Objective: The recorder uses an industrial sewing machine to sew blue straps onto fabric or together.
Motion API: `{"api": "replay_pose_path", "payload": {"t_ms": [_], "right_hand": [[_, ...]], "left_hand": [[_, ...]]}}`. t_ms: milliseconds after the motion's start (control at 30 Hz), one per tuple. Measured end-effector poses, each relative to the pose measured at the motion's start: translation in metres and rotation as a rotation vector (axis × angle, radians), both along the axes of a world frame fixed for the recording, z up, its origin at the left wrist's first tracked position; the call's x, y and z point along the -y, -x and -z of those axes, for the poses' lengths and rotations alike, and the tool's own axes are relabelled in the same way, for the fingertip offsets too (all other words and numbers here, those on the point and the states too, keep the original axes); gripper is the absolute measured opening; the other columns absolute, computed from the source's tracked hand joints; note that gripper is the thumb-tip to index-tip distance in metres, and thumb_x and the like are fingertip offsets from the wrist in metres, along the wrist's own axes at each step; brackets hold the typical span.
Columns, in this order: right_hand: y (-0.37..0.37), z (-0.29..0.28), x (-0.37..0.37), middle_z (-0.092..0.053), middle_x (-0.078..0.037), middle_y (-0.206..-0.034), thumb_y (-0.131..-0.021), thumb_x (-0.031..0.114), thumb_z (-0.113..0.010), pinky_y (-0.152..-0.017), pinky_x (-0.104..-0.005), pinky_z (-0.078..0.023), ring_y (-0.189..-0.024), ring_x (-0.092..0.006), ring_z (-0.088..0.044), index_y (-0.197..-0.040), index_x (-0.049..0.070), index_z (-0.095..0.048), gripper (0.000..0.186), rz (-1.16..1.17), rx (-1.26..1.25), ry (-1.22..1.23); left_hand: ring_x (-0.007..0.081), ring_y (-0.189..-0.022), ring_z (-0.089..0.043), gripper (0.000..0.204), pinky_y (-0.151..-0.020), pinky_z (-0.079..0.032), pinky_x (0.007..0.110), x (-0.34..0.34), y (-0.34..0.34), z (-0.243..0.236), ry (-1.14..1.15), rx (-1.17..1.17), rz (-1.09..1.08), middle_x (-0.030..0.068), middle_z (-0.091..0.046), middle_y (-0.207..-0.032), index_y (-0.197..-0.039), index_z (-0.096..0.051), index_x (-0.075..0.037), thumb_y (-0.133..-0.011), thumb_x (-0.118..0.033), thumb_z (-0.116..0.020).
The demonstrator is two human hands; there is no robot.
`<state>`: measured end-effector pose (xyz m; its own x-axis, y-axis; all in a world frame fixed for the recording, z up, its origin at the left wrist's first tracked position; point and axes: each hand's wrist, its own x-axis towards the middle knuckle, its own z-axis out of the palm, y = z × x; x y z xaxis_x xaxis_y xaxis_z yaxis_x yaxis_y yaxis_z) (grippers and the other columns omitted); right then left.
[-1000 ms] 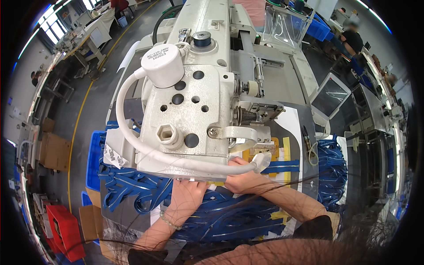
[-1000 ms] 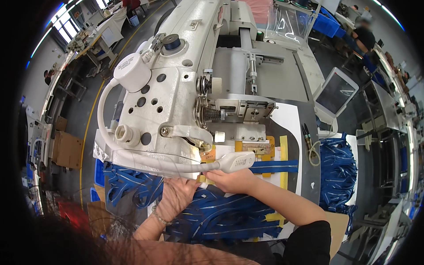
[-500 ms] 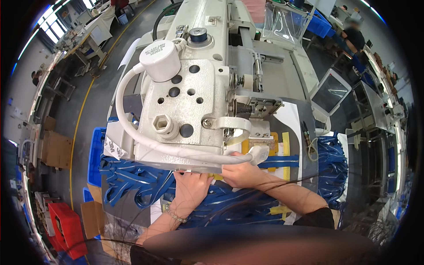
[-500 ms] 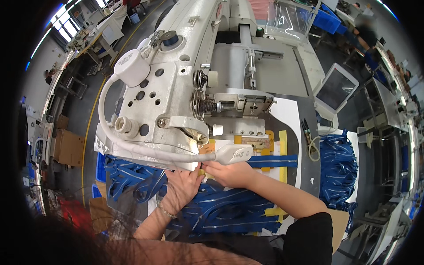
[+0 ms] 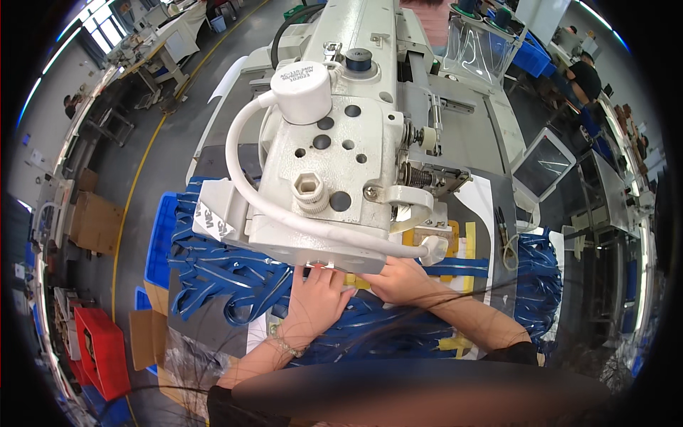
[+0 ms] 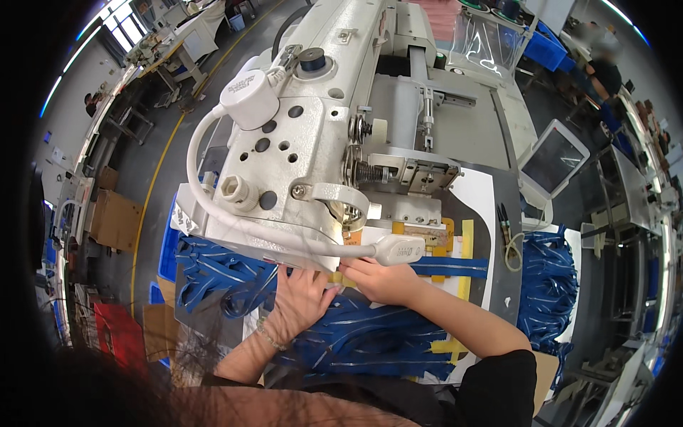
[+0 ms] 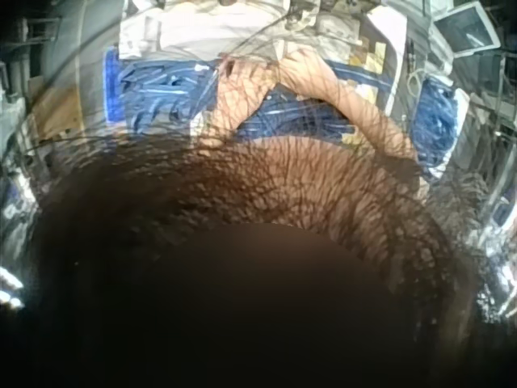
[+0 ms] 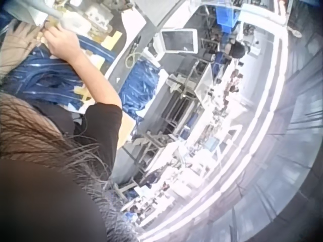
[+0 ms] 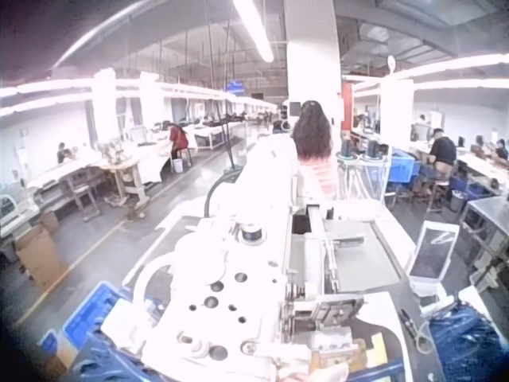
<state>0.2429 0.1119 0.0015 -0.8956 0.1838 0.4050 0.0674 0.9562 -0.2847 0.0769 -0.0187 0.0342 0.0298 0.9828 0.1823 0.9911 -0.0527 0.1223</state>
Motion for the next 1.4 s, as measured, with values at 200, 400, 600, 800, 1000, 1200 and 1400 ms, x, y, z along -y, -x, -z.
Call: {"api": "replay_pose_path", "payload": {"t_ms": [200,400,600,800,1000,1200,1400], "right_hand": [[-0.002,0.012,-0.001,-0.060,0.003,-0.106,-0.074,0.015,-0.063,-0.067,-0.0271,-0.055,-0.089,-0.0140,-0.063,-0.111,0.016,-0.059,0.038,0.012,0.004,-0.077],[-0.003,-0.004,-0.011,-0.053,0.000,-0.098,-0.075,0.018,-0.058,-0.074,-0.0322,-0.054,-0.088,-0.0187,-0.055,-0.107,0.011,-0.057,0.033,-0.098,0.210,-0.586],[-0.002,-0.007,-0.005,-0.052,-0.004,-0.097,-0.075,0.018,-0.057,-0.076,-0.0361,-0.051,-0.090,-0.0200,-0.054,-0.110,0.006,-0.054,0.037,-0.081,0.140,-0.370],[-0.011,-0.008,-0.005,-0.058,-0.005,-0.098,-0.069,0.012,-0.063,-0.078,-0.0358,-0.050,-0.088,-0.0198,-0.060,-0.100,0.004,-0.060,0.033,-0.101,0.022,-0.326],[-0.009,-0.004,-0.005,-0.063,-0.007,-0.097,-0.064,0.008,-0.066,-0.079,-0.0310,-0.051,-0.083,-0.0199,-0.063,-0.093,0.003,-0.065,0.029,-0.104,-0.106,-0.135],[-0.009,-0.007,-0.006,-0.063,-0.005,-0.100,-0.065,0.008,-0.067,-0.080,-0.0269,-0.051,-0.091,-0.0178,-0.062,-0.093,0.003,-0.066,0.029,-0.102,-0.095,-0.138],[-0.011,-0.007,-0.006,-0.064,-0.002,-0.100,-0.067,0.009,-0.067,-0.075,-0.0245,-0.052,-0.090,-0.0148,-0.063,-0.091,0.006,-0.066,0.024,-0.063,-0.093,-0.143]], "left_hand": [[0.0220,-0.096,-0.055,0.033,-0.092,-0.036,0.047,0.008,0.006,0.008,0.048,0.041,0.063,0.0069,-0.061,-0.098,-0.103,-0.062,-0.005,-0.082,-0.031,-0.063],[0.0229,-0.104,-0.054,0.035,-0.094,-0.033,0.047,0.007,0.015,0.000,0.008,0.076,0.078,0.0079,-0.060,-0.107,-0.109,-0.061,-0.010,-0.083,-0.032,-0.063],[0.0189,-0.108,-0.052,0.022,-0.095,-0.029,0.046,0.002,0.016,0.009,-0.106,0.043,0.029,0.0002,-0.062,-0.108,-0.101,-0.065,-0.016,-0.082,-0.026,-0.063],[0.0192,-0.108,-0.053,0.024,-0.096,-0.029,0.048,0.006,0.019,0.031,-0.121,0.011,0.038,-0.0013,-0.063,-0.108,-0.104,-0.065,-0.018,-0.081,-0.024,-0.061],[0.0161,-0.103,-0.055,0.021,-0.095,-0.030,0.045,0.004,0.017,0.025,-0.171,-0.006,0.042,-0.0044,-0.063,-0.101,-0.100,-0.065,-0.018,-0.080,-0.023,-0.061],[0.0163,-0.103,-0.053,0.018,-0.100,-0.028,0.043,0.003,0.016,0.023,-0.166,0.010,0.030,-0.0037,-0.061,-0.098,-0.097,-0.064,-0.016,-0.081,-0.016,-0.055],[0.0169,-0.098,-0.055,0.016,-0.098,-0.029,0.043,-0.001,0.014,0.021,-0.212,-0.004,0.031,-0.0040,-0.062,-0.095,-0.094,-0.064,-0.018,-0.081,-0.016,-0.055]]}}
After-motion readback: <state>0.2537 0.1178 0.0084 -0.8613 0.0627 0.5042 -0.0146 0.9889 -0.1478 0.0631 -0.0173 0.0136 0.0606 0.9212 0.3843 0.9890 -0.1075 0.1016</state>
